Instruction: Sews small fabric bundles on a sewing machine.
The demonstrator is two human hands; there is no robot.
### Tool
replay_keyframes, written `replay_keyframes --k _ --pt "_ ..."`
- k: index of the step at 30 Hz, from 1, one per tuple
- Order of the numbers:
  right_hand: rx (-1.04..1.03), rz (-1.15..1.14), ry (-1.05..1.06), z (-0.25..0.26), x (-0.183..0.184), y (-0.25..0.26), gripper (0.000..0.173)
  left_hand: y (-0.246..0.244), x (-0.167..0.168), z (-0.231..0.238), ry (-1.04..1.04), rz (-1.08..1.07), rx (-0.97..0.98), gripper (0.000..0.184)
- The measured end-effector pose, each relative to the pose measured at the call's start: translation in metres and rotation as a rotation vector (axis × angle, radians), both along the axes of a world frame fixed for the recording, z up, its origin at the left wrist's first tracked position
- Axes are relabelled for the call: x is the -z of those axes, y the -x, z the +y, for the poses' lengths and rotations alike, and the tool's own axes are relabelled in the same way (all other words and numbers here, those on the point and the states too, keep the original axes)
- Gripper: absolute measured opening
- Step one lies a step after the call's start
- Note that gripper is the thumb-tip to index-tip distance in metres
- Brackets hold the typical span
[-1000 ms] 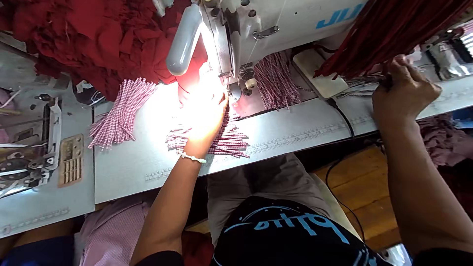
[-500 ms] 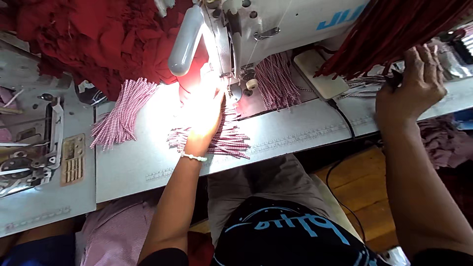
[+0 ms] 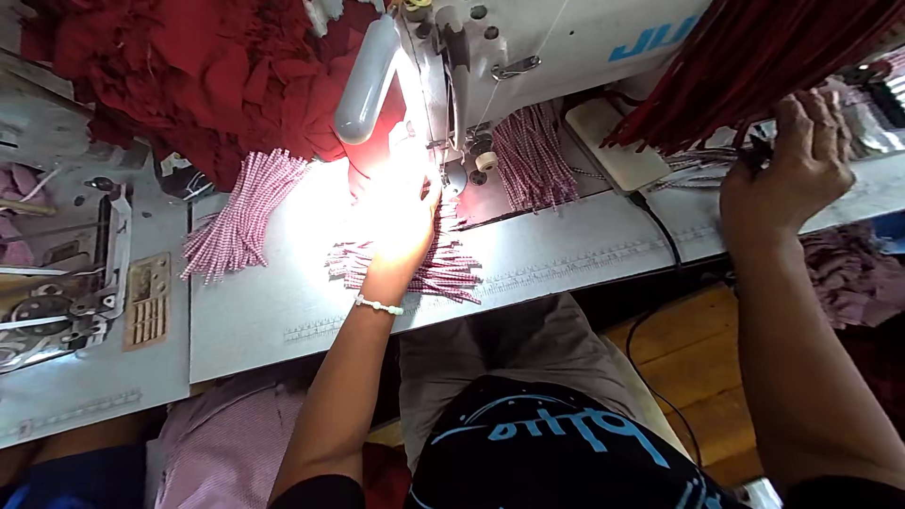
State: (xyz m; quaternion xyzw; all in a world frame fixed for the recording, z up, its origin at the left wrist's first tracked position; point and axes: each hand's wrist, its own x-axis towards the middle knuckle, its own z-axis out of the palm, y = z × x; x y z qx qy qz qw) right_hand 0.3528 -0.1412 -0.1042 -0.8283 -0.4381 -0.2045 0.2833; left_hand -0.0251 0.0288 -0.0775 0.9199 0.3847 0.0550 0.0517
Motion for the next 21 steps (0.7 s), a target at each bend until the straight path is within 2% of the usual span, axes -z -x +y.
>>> replay_keyframes --k 8,18,21 --pt "-0.033 0.031 -0.005 -0.008 0.007 -0.003 0.049 -0.007 -0.007 -0.005 0.032 0.046 -0.003 0.047" --pt "-0.027 0.067 0.027 -0.009 0.002 0.001 0.052 -0.008 0.003 0.001 0.021 0.015 -0.008 0.042" --pt "-0.035 0.049 0.027 -0.009 0.004 -0.001 0.052 -0.002 0.005 0.004 0.053 -0.074 -0.005 0.041"
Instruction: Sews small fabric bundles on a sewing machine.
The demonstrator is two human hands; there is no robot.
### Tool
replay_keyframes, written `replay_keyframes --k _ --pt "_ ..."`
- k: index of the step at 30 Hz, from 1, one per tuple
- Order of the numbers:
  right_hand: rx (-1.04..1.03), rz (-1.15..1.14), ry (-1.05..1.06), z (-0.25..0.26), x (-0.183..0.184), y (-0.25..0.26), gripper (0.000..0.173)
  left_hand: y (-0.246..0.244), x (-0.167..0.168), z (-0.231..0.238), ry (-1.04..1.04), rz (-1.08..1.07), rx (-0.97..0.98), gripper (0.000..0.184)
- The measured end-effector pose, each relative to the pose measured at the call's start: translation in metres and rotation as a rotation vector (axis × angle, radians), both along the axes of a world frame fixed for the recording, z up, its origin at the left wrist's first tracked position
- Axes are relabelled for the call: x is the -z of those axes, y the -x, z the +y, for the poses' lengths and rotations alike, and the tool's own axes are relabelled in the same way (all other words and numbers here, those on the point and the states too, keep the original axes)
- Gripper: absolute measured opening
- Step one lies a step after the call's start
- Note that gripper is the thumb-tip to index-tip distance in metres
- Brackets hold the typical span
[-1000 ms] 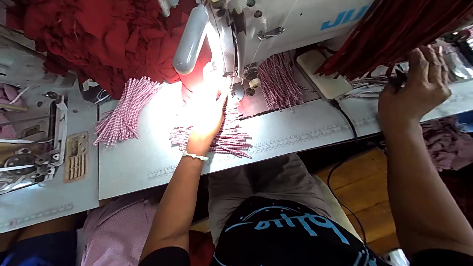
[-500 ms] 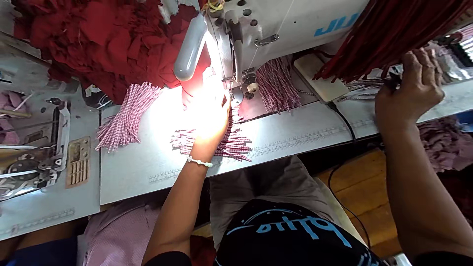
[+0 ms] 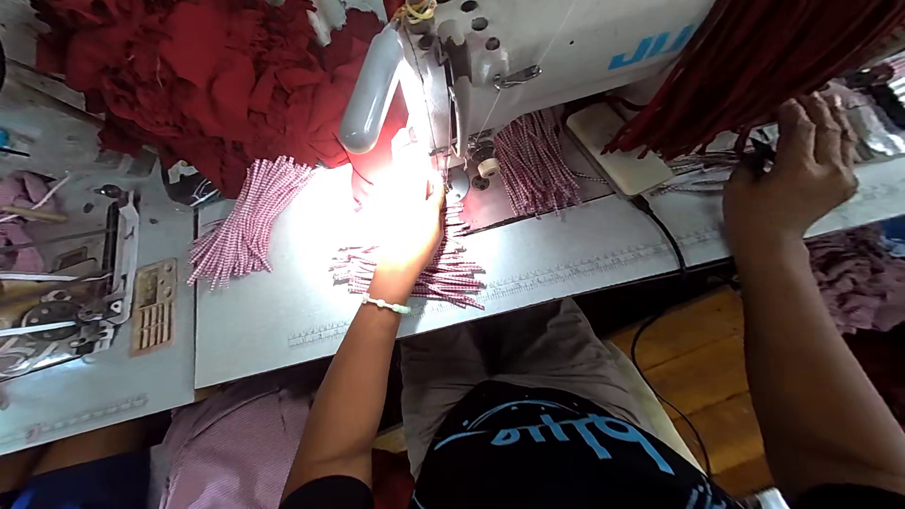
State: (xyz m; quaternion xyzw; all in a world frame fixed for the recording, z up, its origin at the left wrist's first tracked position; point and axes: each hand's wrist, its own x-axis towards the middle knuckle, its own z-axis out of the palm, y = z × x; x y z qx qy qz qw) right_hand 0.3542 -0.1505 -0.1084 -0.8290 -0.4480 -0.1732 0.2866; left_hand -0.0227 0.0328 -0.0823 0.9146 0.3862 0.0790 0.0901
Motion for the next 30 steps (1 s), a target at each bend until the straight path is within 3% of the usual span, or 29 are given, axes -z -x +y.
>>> replay_keyframes --k 4,11,15,18,21,26,30 --pt "0.036 -0.020 -0.010 0.007 -0.005 0.001 0.049 0.015 -0.008 0.005 0.088 -0.254 -0.133 0.036" --pt "0.033 -0.028 -0.024 0.008 -0.006 0.002 0.047 0.015 -0.017 0.007 0.073 -0.247 -0.147 0.026" --pt "0.041 -0.019 -0.015 0.009 -0.006 0.001 0.048 0.020 -0.023 0.019 0.095 -0.264 -0.236 0.030" --pt "0.041 -0.020 -0.008 0.009 -0.006 0.001 0.049 0.022 -0.031 0.040 -0.056 -0.369 -0.320 0.025" --pt "0.036 -0.026 -0.014 0.009 -0.006 0.002 0.048 0.036 -0.033 0.030 -0.160 -0.467 -0.248 0.020" --pt "0.023 0.004 -0.005 0.006 -0.008 0.005 0.048 0.034 -0.026 -0.011 0.216 -0.345 -0.059 0.024" --pt "-0.004 0.002 0.006 0.000 -0.001 0.001 0.051 0.021 0.002 -0.003 0.105 -0.250 0.133 0.027"
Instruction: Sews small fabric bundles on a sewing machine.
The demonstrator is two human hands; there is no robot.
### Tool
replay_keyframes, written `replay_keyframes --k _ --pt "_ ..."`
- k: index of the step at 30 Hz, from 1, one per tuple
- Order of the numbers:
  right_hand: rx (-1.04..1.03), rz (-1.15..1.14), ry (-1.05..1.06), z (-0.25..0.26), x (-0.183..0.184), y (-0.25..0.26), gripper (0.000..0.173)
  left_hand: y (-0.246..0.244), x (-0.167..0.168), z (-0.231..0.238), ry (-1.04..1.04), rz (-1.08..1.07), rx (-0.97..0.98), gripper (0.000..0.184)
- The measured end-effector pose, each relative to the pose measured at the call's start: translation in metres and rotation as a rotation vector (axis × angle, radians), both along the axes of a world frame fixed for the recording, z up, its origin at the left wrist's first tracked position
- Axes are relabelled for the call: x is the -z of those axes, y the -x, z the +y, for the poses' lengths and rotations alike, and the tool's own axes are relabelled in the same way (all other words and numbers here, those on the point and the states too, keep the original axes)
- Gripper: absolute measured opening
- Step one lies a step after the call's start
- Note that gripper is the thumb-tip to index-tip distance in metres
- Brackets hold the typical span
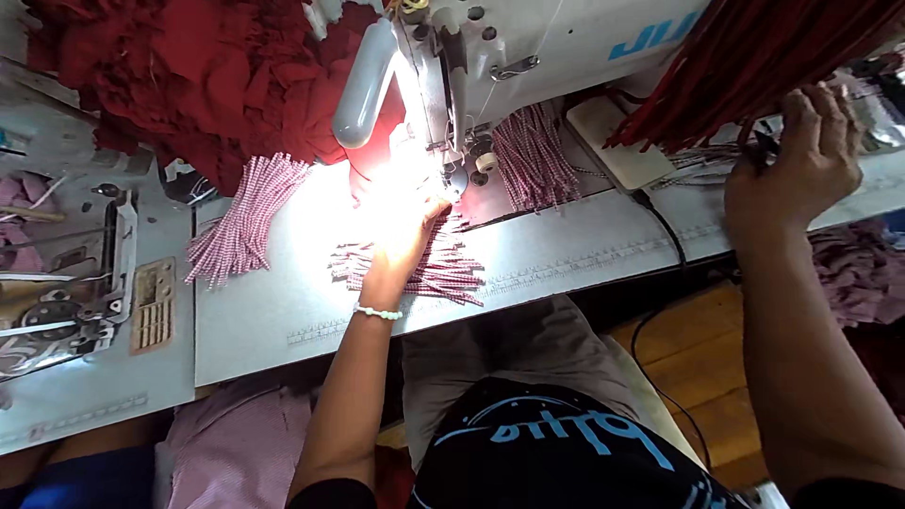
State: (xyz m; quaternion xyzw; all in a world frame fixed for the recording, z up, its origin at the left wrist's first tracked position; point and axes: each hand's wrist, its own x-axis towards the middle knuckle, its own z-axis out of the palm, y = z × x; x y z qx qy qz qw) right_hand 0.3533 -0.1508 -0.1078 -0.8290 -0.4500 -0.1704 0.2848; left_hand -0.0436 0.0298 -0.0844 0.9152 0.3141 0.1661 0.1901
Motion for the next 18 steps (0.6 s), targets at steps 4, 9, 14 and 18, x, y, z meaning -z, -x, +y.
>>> replay_keyframes --k 4,9,14,18 --pt "0.036 -0.013 -0.015 0.007 -0.006 0.001 0.048 -0.005 0.005 0.003 -0.136 -0.001 -0.040 0.030" --pt "-0.011 -0.018 -0.020 -0.001 0.003 -0.002 0.051 -0.013 0.003 0.000 -0.182 0.075 -0.077 0.030" --pt "-0.002 -0.006 -0.023 0.001 0.001 -0.001 0.050 -0.018 0.009 -0.002 -0.225 0.119 -0.098 0.035" --pt "0.025 -0.018 -0.028 0.009 -0.005 0.001 0.049 -0.021 0.002 -0.009 -0.182 0.221 -0.134 0.044"
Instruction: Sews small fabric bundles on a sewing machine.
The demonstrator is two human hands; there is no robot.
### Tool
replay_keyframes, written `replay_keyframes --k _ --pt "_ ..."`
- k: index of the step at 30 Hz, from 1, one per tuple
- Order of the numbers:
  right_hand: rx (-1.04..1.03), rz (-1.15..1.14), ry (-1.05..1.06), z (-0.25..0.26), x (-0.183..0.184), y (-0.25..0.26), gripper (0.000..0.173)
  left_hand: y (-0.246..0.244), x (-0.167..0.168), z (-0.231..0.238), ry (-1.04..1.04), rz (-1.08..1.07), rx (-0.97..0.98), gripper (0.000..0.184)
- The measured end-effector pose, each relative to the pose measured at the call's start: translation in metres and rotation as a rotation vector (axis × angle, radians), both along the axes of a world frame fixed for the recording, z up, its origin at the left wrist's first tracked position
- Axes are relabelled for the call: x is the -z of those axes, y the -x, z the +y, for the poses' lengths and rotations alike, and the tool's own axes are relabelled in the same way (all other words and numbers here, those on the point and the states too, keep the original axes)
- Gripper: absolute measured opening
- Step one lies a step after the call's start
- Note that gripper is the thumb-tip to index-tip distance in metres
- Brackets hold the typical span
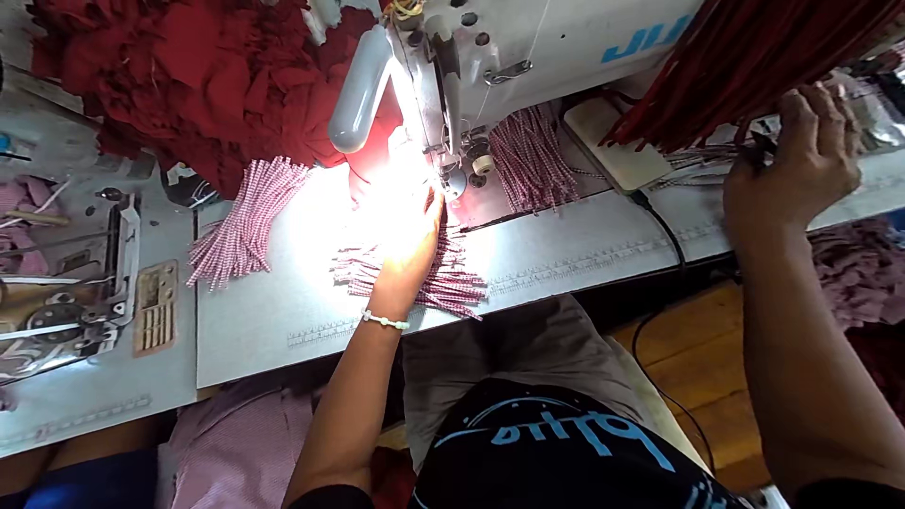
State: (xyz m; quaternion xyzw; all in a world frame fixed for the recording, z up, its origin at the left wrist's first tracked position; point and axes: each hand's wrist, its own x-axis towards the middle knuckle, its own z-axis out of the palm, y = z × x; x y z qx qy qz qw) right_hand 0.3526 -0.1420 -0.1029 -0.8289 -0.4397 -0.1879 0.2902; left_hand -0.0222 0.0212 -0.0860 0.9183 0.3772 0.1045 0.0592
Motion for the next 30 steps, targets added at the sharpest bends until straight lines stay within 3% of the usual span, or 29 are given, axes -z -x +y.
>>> replay_keyframes --k 12,19,30 --pt "-0.004 0.028 0.029 -0.006 0.000 0.004 0.051 -0.009 -0.015 -0.007 0.035 0.134 -0.043 0.046" --pt "0.011 -0.005 0.010 0.000 -0.001 0.001 0.047 -0.005 0.002 -0.008 0.051 0.012 -0.080 0.049" --pt "0.011 -0.011 0.014 0.000 0.000 0.000 0.047 -0.005 0.001 -0.002 0.011 0.093 -0.005 0.046"
